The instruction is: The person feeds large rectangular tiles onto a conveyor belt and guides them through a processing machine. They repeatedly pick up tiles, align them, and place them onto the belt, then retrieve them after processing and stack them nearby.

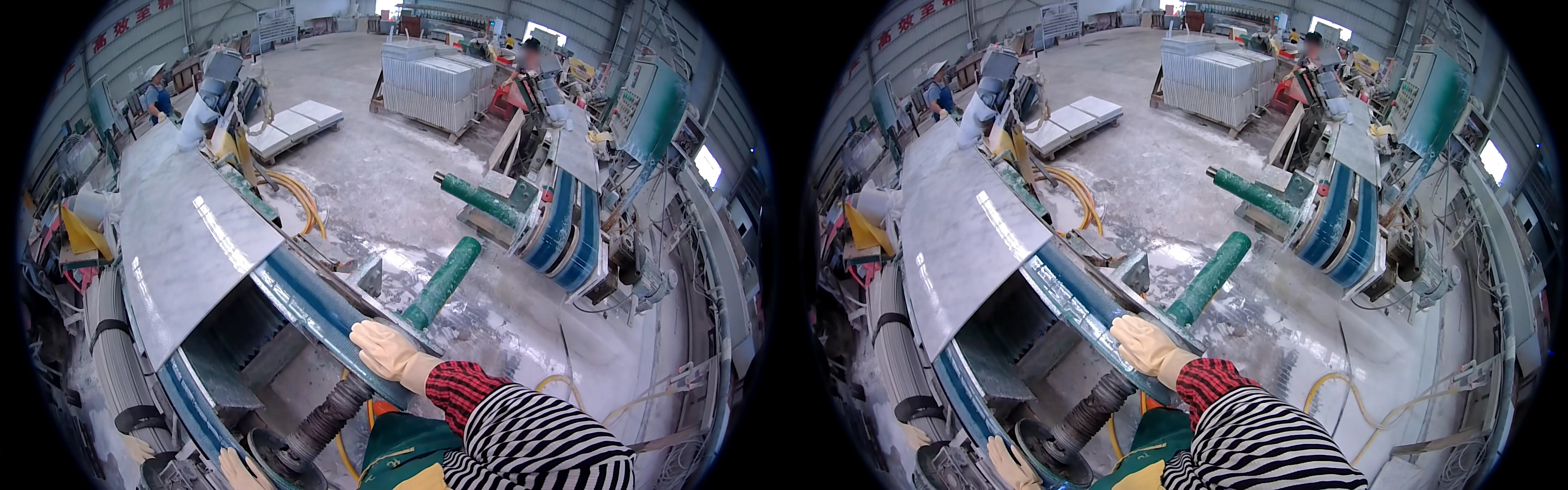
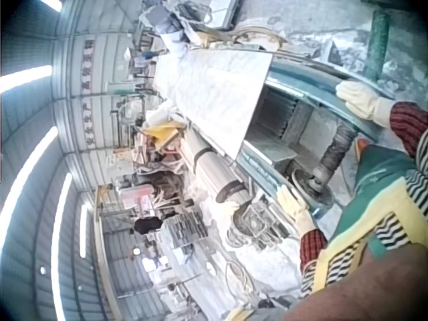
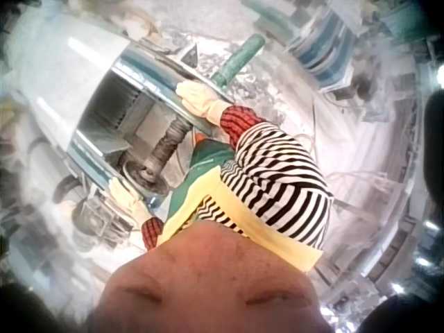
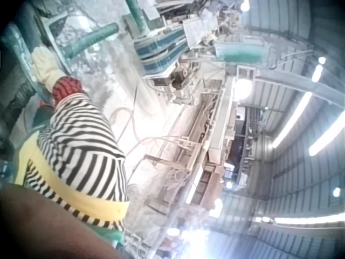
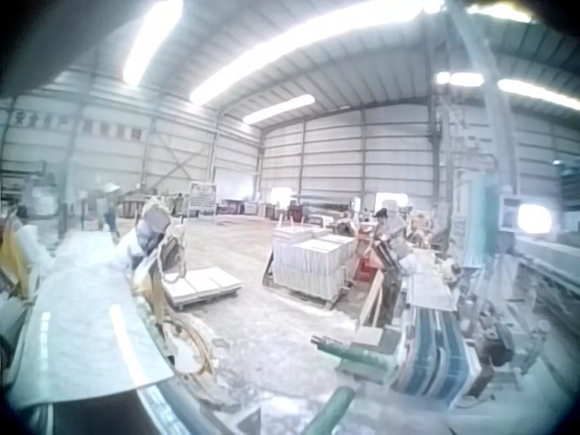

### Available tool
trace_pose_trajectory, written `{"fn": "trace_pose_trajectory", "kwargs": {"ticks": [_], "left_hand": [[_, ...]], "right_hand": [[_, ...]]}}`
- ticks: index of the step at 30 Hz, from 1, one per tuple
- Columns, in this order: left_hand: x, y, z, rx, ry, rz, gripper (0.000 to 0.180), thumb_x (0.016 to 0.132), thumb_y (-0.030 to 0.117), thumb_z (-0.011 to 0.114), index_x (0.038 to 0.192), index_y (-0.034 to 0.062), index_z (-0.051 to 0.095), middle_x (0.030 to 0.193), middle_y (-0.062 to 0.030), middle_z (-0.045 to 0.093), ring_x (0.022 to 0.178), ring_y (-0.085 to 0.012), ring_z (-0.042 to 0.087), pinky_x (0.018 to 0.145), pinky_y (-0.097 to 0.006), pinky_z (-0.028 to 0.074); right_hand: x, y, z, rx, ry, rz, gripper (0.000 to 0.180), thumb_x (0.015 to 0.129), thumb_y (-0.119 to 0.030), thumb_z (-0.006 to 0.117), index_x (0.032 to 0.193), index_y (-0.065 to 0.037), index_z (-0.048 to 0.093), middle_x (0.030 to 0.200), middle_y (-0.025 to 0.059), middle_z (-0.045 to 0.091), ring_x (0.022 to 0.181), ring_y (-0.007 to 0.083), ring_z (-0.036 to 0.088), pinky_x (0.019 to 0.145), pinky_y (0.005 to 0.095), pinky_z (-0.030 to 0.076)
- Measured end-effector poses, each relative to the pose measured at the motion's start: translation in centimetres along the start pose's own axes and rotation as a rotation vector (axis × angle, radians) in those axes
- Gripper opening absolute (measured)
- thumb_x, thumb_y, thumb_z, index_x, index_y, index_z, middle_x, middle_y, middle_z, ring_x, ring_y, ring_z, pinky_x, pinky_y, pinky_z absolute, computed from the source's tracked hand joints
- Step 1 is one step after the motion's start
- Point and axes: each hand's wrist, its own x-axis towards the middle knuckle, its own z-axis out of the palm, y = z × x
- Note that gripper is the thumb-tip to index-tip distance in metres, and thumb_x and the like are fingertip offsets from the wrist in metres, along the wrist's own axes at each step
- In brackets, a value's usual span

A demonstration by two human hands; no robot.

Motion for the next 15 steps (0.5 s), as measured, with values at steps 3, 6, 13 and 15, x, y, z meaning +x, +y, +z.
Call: {"fn": "trace_pose_trajectory", "kwargs": {"ticks": [3,6,13,15], "left_hand": [[-0.2,0.0,-0.1,-0.014,0.0,0.002,0.052,0.116,0.034,0.054,0.154,0.0002,0.063,0.16,-0.0248,0.06,0.152,-0.0423,0.051,0.132,-0.053,0.036],[-0.1,0.4,-0.4,-0.035,0.008,0.0,0.051,0.116,0.034,0.055,0.153,-0.0006,0.064,0.16,-0.0253,0.059,0.152,-0.0432,0.051,0.131,-0.053,0.036],[-0.2,1.1,-0.9,0.013,0.021,-0.002,0.048,0.115,0.03,0.058,0.149,-0.0018,0.067,0.158,-0.026,0.061,0.149,-0.0435,0.053,0.129,-0.053,0.04],[-0.3,1.2,-0.9,-0.008,0.068,0.028,0.047,0.114,0.029,0.059,0.149,-0.0018,0.067,0.157,-0.0264,0.061,0.148,-0.0441,0.054,0.129,-0.053,0.04]], "right_hand": [[-0.1,0.0,-0.2,-0.005,-0.025,0.015,0.031,0.091,-0.008,0.066,0.121,-0.001,0.059,0.122,0.0203,0.06,0.115,0.0407,0.061,0.106,0.048,0.05],[-0.2,-0.2,-0.3,-0.013,-0.005,0.009,0.031,0.091,-0.008,0.066,0.12,-0.001,0.059,0.121,0.0201,0.06,0.114,0.0408,0.061,0.105,0.0481,0.05],[-0.4,-0.3,-0.3,-0.02,0.009,0.001,0.028,0.09,-0.007,0.066,0.117,-0.002,0.058,0.118,0.0195,0.059,0.111,0.0405,0.061,0.102,0.0482,0.05],[-0.5,-0.3,-0.3,-0.02,0.01,0.003,0.028,0.09,-0.007,0.066,0.116,-0.002,0.058,0.118,0.0194,0.059,0.111,0.0405,0.06,0.102,0.0482,0.05]]}}
